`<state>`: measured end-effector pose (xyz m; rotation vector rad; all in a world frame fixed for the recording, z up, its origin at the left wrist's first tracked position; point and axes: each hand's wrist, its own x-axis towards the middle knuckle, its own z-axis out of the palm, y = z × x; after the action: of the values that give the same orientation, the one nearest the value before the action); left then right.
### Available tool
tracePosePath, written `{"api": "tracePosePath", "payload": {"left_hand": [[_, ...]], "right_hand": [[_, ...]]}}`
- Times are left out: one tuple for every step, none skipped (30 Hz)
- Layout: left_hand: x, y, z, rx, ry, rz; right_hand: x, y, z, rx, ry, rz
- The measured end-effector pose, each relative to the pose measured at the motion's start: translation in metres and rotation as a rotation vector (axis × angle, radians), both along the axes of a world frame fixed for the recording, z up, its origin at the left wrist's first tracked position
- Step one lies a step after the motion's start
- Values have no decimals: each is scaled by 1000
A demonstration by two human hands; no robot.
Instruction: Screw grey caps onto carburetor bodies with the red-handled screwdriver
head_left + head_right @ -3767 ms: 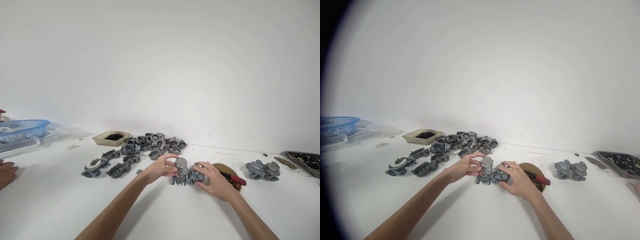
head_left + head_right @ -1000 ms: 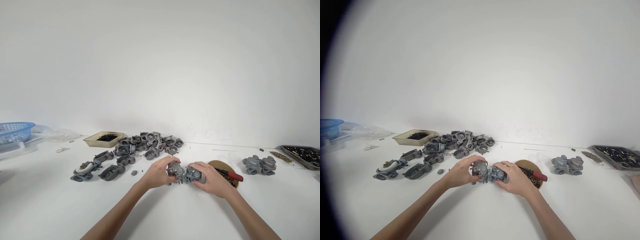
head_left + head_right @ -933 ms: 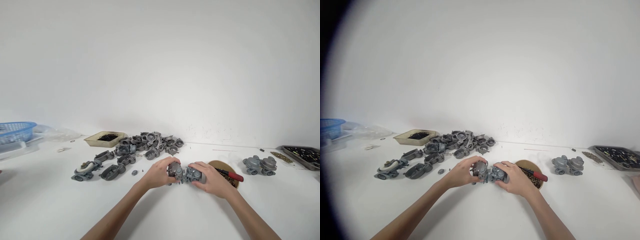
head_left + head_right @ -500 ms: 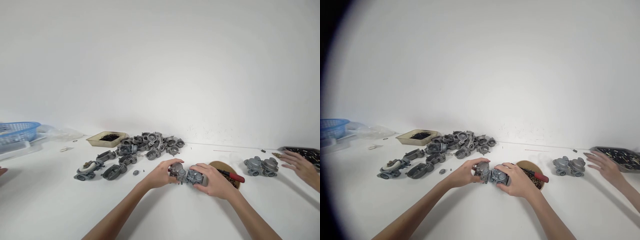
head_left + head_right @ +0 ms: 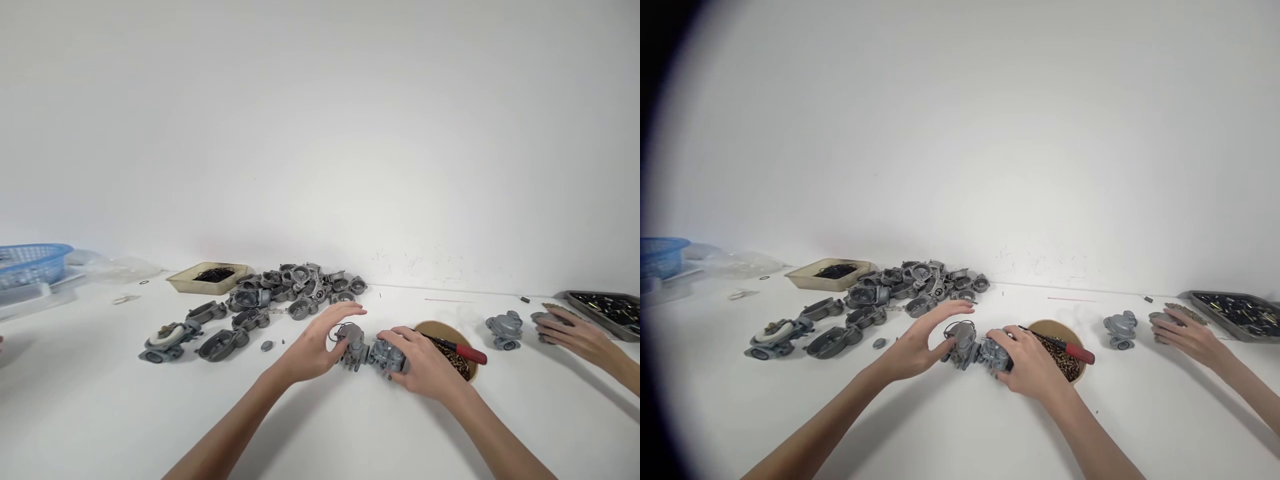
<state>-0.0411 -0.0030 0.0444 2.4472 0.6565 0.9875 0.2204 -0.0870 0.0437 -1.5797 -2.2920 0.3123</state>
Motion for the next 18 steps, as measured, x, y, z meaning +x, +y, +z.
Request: {"api": "tracePosePath", "payload": {"left_hand": [[4,-5,1,54,-30,5],[8,-9,2,105,-55,8],[12,-13,3,154,-76,7],[15,-18,4,198,-95,3],[18,-21,4,243,-120,-11],[21,-25,4,287,-152,-35],[23,-28,4,323,-182,-65],[26,-32,4,347,-207,-99],[28,-35,4,355,-224,-131],[29,-38,4,346,-227,-158],[30,-42,5,322,-216,-181],[31,-45,5,287,-198,-200],[31,-49,6,250,-178,-219],[31,-53,7,213,-156,-238],[31,-56,7,179,-131,-252],[32,-60,7,151,-105,-253],[32,-63,5,132,-80,-240],[32,-65,3,125,-62,-218]], "right_hand": [[1,0,1,-1,5,16],[2,0,2,0,11,34],[3,-1,4,1,16,51],[4,-2,6,2,22,64],[6,-3,9,1,27,80],[7,-4,11,-1,31,104],[10,-5,13,-5,34,140],[12,-5,15,-9,39,184],[16,-6,16,-15,44,230],[19,-7,17,-19,48,273],[22,-8,18,-25,49,309],[25,-10,19,-33,48,336],[28,-12,19,-42,44,360],[30,-15,20,-49,39,384],[32,-19,21,-56,35,406],[33,-23,21,-61,35,426],[34,-28,22,-64,40,441],[35,-33,22,-62,46,450]]}}
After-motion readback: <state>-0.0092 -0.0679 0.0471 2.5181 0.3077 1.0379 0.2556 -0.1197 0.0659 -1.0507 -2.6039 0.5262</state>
